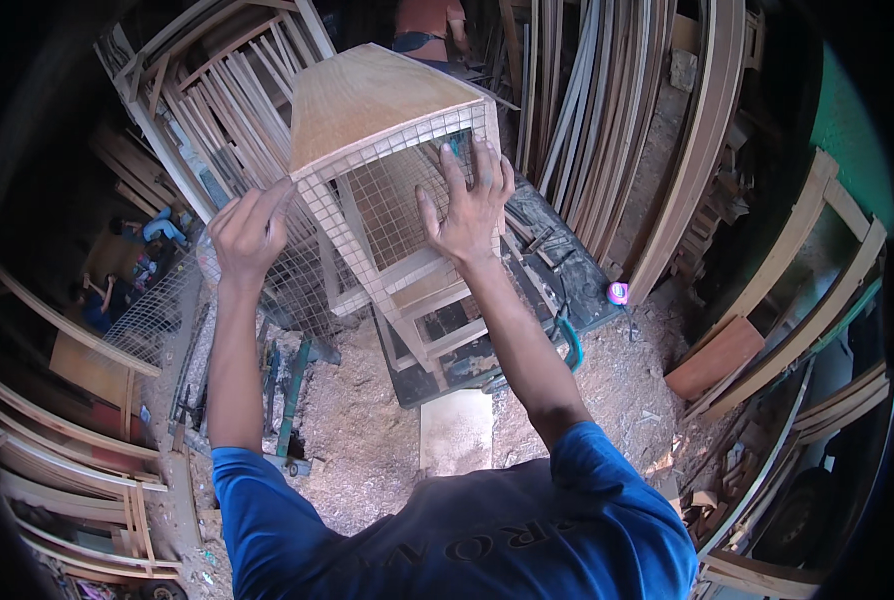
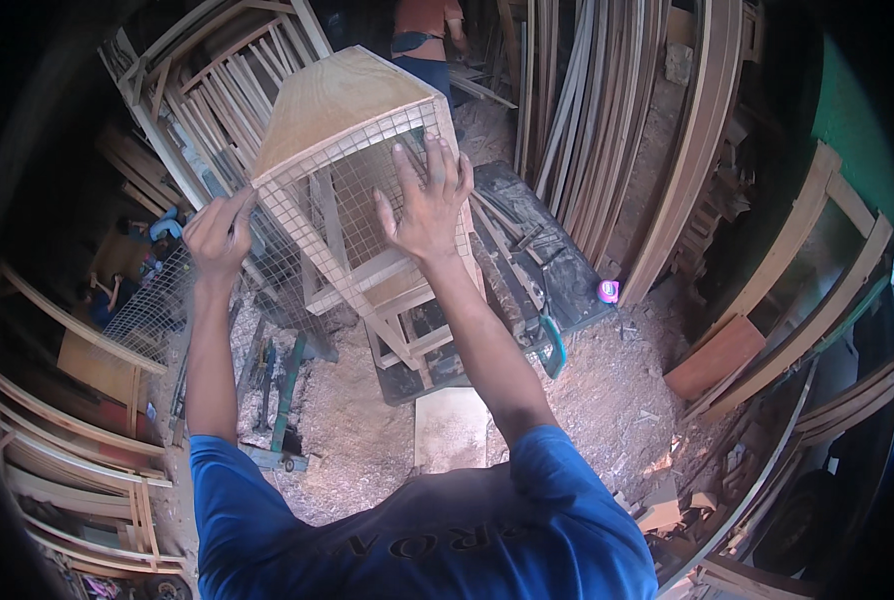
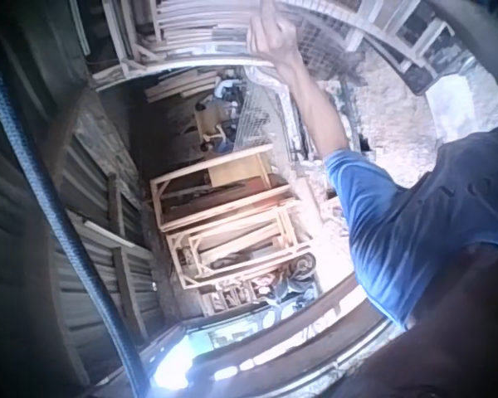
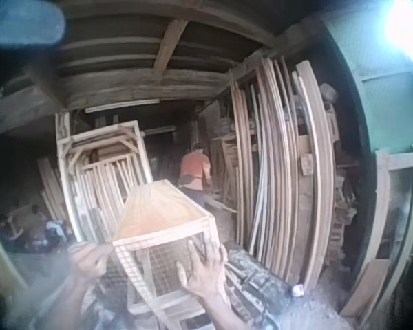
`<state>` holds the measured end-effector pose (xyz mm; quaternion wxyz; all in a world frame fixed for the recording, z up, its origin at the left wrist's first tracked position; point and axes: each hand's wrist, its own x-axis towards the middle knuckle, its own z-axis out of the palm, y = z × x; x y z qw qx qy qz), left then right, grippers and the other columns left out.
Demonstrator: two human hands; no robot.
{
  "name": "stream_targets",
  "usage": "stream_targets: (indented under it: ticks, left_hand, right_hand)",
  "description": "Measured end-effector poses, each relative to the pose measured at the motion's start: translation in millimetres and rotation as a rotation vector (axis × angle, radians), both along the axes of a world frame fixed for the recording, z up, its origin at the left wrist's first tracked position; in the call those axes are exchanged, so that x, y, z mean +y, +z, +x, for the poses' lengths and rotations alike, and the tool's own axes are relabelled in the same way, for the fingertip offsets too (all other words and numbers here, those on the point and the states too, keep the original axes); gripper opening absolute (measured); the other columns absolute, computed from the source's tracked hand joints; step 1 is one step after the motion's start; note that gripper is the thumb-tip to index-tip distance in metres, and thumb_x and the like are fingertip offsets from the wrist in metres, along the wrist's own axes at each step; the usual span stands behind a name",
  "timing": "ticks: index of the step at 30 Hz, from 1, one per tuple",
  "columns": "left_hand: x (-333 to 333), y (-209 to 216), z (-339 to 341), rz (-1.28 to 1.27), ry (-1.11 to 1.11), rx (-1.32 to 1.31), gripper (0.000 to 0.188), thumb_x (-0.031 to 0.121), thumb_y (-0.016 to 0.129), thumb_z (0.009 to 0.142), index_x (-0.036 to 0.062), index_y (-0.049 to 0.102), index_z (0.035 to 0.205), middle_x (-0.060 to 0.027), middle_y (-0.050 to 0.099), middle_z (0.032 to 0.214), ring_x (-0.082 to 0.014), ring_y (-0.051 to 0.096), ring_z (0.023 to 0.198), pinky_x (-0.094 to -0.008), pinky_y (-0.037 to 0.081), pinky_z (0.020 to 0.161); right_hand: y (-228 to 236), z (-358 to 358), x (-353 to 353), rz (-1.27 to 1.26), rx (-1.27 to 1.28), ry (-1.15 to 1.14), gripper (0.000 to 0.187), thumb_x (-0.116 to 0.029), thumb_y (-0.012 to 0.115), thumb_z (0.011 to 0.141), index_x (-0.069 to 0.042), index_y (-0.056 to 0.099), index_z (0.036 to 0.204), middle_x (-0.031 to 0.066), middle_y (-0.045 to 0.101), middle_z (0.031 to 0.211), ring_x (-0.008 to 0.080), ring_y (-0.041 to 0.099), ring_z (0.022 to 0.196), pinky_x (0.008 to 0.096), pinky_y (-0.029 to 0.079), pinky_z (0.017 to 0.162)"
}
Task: The person rolls a sheet of wire mesh into a cylindrical shape and secures it with wire ties. They then place the mesh cylinder onto a wooden frame and use pliers to cut and fasten the ties.
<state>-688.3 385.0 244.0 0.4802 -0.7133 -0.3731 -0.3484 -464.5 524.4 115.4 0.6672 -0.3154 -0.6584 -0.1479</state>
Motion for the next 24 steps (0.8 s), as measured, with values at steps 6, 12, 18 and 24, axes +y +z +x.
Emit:
stream_targets:
  ticks: [6, 12, 18, 24]
  left_hand:
    - [-2, 3, 13, -0.026, 0.010, 0.020, 0.011, -0.001, 0.077, 0.079, -0.0003, 0.070, 0.087, -0.0106, 0.069, 0.075, -0.0246, 0.067, 0.062, -0.0308, 0.051, 0.056]
    - [0, 3, 8, 0.007, 0.016, 0.046, 0.011, 0.000, 0.077, 0.078, 0.0013, 0.070, 0.087, -0.0095, 0.069, 0.075, -0.0238, 0.065, 0.059, -0.0307, 0.050, 0.054]
    - [-2, 3, 8, -0.026, 0.018, 0.024, 0.010, -0.002, 0.077, 0.080, -0.0016, 0.071, 0.088, -0.0102, 0.068, 0.073, -0.0228, 0.064, 0.058, -0.0298, 0.048, 0.055]
    - [-3, 10, 11, -0.037, 0.039, 0.040, 0.009, -0.005, 0.077, 0.078, -0.0037, 0.071, 0.085, -0.0119, 0.069, 0.074, -0.0226, 0.065, 0.058, -0.0294, 0.049, 0.055]
  right_hand:
    - [4, 9, -1, 0.014, 0.090, 0.149, 0.073, -0.032, 0.070, 0.081, -0.007, 0.044, 0.145, 0.0249, 0.033, 0.148, 0.0456, 0.030, 0.136, 0.0576, 0.023, 0.114]
    - [3, 7, 3, 0.032, 0.106, 0.143, 0.070, -0.019, 0.070, 0.083, -0.002, 0.042, 0.145, 0.0232, 0.034, 0.149, 0.0430, 0.031, 0.136, 0.0532, 0.028, 0.113]
    - [10, 5, 6, 0.029, 0.145, 0.075, 0.067, -0.018, 0.070, 0.081, 0.001, 0.047, 0.140, 0.0188, 0.041, 0.146, 0.0381, 0.037, 0.131, 0.0521, 0.030, 0.110]
    - [20, 5, 6, -0.008, 0.249, 0.104, 0.065, -0.018, 0.071, 0.082, 0.000, 0.048, 0.140, 0.0155, 0.045, 0.138, 0.0348, 0.039, 0.126, 0.0492, 0.030, 0.107]
